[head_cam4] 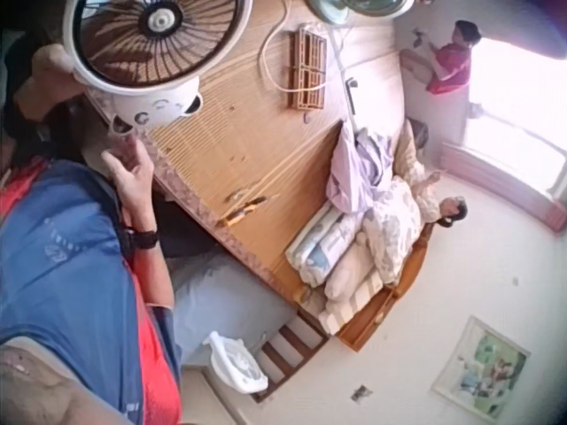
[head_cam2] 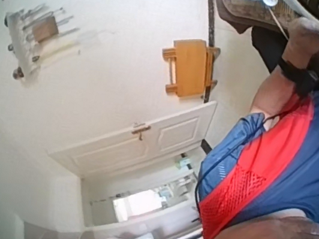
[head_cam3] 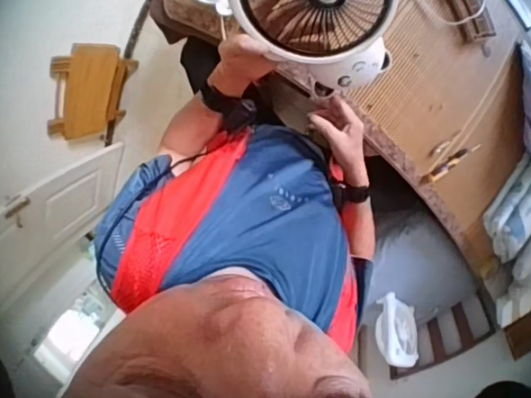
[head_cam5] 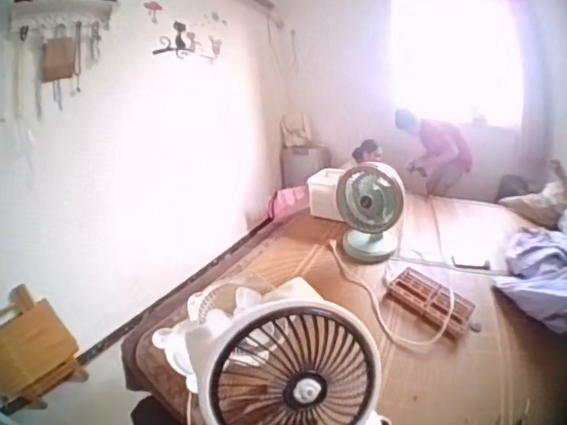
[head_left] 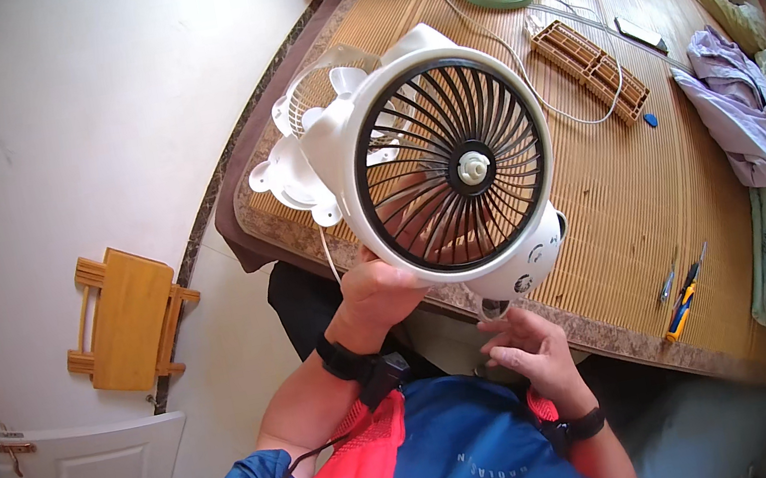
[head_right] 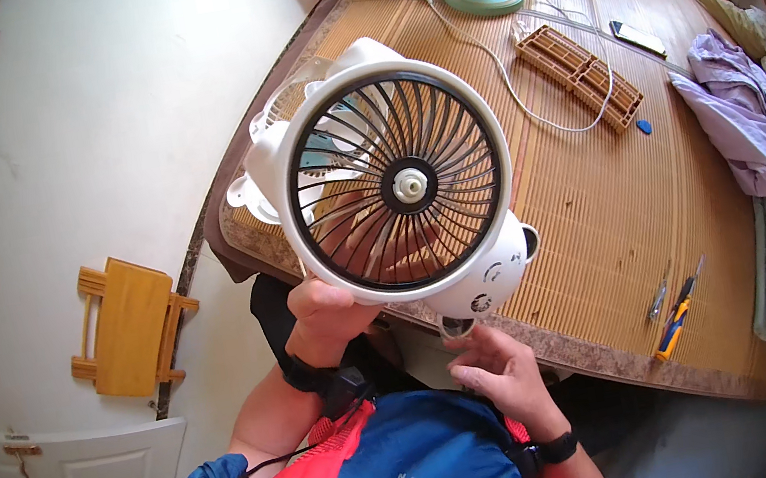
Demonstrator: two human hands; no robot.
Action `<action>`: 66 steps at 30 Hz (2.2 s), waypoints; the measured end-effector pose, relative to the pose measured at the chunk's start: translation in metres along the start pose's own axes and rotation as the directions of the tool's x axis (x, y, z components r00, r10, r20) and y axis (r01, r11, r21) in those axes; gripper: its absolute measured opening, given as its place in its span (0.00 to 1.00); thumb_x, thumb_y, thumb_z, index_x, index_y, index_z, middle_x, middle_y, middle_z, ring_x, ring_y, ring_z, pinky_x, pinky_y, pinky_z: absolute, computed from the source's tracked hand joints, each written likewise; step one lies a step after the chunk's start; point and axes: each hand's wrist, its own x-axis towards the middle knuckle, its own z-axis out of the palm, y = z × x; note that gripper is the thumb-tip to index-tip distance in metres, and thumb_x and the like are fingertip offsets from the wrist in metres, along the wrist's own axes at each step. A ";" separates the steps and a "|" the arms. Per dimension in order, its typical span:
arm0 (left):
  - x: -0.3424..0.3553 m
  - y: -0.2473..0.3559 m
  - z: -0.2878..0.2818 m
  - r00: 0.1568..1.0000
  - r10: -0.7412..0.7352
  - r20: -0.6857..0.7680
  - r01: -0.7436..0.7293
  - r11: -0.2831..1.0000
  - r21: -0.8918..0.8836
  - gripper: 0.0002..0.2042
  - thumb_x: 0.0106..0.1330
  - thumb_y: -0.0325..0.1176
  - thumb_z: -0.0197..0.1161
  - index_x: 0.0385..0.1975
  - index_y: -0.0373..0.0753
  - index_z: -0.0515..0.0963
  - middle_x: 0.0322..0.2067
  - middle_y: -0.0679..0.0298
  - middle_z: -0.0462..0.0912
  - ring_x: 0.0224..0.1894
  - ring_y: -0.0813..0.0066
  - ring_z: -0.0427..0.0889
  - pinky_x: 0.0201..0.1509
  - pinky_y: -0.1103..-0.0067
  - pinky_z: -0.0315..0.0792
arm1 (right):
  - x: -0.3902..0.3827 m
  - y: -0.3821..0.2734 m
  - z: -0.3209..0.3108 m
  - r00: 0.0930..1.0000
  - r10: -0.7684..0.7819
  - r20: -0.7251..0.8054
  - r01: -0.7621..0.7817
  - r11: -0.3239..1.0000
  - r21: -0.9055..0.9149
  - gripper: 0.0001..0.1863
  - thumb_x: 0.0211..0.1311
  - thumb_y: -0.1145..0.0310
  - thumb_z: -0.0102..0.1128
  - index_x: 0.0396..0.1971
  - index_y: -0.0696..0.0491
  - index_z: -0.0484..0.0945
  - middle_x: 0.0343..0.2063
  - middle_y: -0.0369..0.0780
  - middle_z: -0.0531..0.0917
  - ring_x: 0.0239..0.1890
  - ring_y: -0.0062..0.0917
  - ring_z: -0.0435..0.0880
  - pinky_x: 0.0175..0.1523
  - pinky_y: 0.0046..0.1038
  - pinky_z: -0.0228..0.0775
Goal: Disassembling and cleaning a small handheld fan using a screwdriver.
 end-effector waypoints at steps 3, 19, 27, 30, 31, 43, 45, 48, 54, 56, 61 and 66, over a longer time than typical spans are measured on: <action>-0.008 0.002 -0.009 1.000 -0.016 -0.019 0.016 1.000 0.002 0.57 0.52 0.22 0.71 0.88 0.31 0.50 0.85 0.44 0.62 0.86 0.47 0.65 0.90 0.52 0.61 | 0.010 0.007 -0.003 0.999 0.053 0.007 -0.054 0.993 0.107 0.22 0.76 0.76 0.74 0.65 0.62 0.79 0.51 0.48 0.93 0.44 0.28 0.94 0.51 0.29 0.87; -0.024 0.023 -0.009 0.994 -0.111 -0.021 0.101 0.790 0.605 0.54 0.47 0.19 0.81 0.82 0.27 0.66 0.75 0.52 0.80 0.74 0.64 0.80 0.82 0.64 0.72 | 0.045 0.017 0.004 0.968 0.242 0.059 -0.250 0.940 0.233 0.13 0.82 0.69 0.71 0.55 0.62 0.87 0.42 0.41 0.92 0.38 0.21 0.91 0.46 0.25 0.86; -0.015 0.019 0.005 0.988 -0.061 -0.145 0.113 0.917 0.384 0.56 0.48 0.16 0.76 0.85 0.29 0.59 0.78 0.52 0.75 0.79 0.62 0.76 0.86 0.64 0.68 | 0.043 0.008 0.011 0.966 0.243 0.091 -0.259 0.902 0.345 0.16 0.85 0.63 0.69 0.57 0.62 0.88 0.44 0.42 0.93 0.37 0.24 0.92 0.45 0.29 0.88; -0.010 0.011 -0.006 0.992 -0.018 -0.125 0.052 0.960 0.275 0.56 0.52 0.20 0.76 0.87 0.30 0.56 0.80 0.51 0.73 0.81 0.60 0.74 0.87 0.63 0.66 | 0.041 0.005 0.012 0.950 0.309 0.040 -0.309 0.918 0.248 0.19 0.86 0.59 0.67 0.57 0.62 0.88 0.44 0.44 0.94 0.33 0.24 0.92 0.40 0.28 0.87; -0.010 0.007 -0.009 0.993 -0.016 -0.118 0.049 0.957 0.285 0.56 0.52 0.20 0.76 0.87 0.30 0.56 0.80 0.51 0.73 0.81 0.60 0.74 0.87 0.63 0.66 | 0.040 0.005 0.011 0.950 0.312 0.010 -0.307 0.930 0.202 0.20 0.86 0.59 0.67 0.56 0.63 0.88 0.42 0.44 0.94 0.30 0.23 0.91 0.37 0.27 0.87; -0.012 0.001 -0.004 0.986 -0.029 -0.165 0.046 0.994 0.101 0.56 0.55 0.25 0.68 0.89 0.35 0.50 0.85 0.45 0.61 0.86 0.43 0.63 0.89 0.46 0.61 | 0.026 -0.006 0.009 0.972 0.206 -0.112 -0.223 0.960 -0.170 0.26 0.82 0.52 0.71 0.35 0.64 0.91 0.21 0.39 0.89 0.21 0.19 0.86 0.28 0.23 0.76; -0.010 0.000 0.000 0.986 -0.020 -0.163 0.037 0.994 0.101 0.56 0.55 0.25 0.67 0.89 0.36 0.49 0.86 0.44 0.60 0.86 0.41 0.63 0.89 0.45 0.61 | 0.025 -0.008 0.009 0.973 0.200 -0.119 -0.221 0.953 -0.207 0.26 0.82 0.52 0.71 0.33 0.64 0.91 0.21 0.39 0.88 0.21 0.19 0.85 0.28 0.23 0.75; -0.006 -0.001 0.008 0.997 -0.015 -0.081 0.021 0.998 0.067 0.55 0.59 0.22 0.72 0.89 0.34 0.50 0.85 0.46 0.62 0.85 0.48 0.66 0.88 0.51 0.65 | 0.020 -0.013 0.007 0.981 0.159 -0.110 -0.189 0.915 -0.358 0.23 0.80 0.55 0.73 0.32 0.62 0.91 0.19 0.35 0.87 0.20 0.17 0.84 0.27 0.23 0.72; -0.010 -0.003 0.022 0.993 0.022 -0.115 0.037 0.872 0.488 0.55 0.55 0.20 0.76 0.87 0.30 0.55 0.84 0.48 0.66 0.84 0.58 0.69 0.89 0.59 0.65 | 0.014 -0.056 0.006 0.843 -0.494 -0.214 0.341 0.797 -0.499 0.06 0.78 0.73 0.75 0.45 0.60 0.88 0.28 0.31 0.87 0.30 0.10 0.81 0.33 0.20 0.74; -0.013 -0.001 0.027 0.995 -0.014 -0.103 0.066 0.851 0.520 0.54 0.55 0.19 0.76 0.86 0.29 0.58 0.84 0.48 0.67 0.84 0.61 0.69 0.89 0.62 0.63 | 0.018 -0.093 0.026 0.833 -0.513 -0.209 0.382 0.805 -0.454 0.08 0.79 0.73 0.74 0.49 0.61 0.86 0.31 0.32 0.88 0.30 0.10 0.82 0.34 0.19 0.74; -0.014 -0.004 0.043 0.992 -0.083 0.097 -0.002 0.747 0.664 0.54 0.56 0.20 0.77 0.87 0.32 0.58 0.82 0.50 0.70 0.84 0.61 0.70 0.88 0.63 0.64 | 0.031 -0.119 0.044 0.817 -0.569 -0.098 0.475 0.759 -0.446 0.12 0.81 0.71 0.73 0.54 0.60 0.81 0.38 0.34 0.88 0.32 0.10 0.83 0.35 0.18 0.75; -0.032 -0.012 0.031 0.990 -0.079 0.114 -0.052 0.550 0.833 0.42 0.56 0.24 0.82 0.75 0.31 0.75 0.68 0.56 0.84 0.69 0.69 0.83 0.75 0.70 0.76 | 0.017 -0.128 0.046 0.847 -0.522 -0.106 0.436 0.793 -0.425 0.11 0.82 0.69 0.72 0.50 0.60 0.80 0.35 0.34 0.86 0.30 0.11 0.83 0.34 0.18 0.74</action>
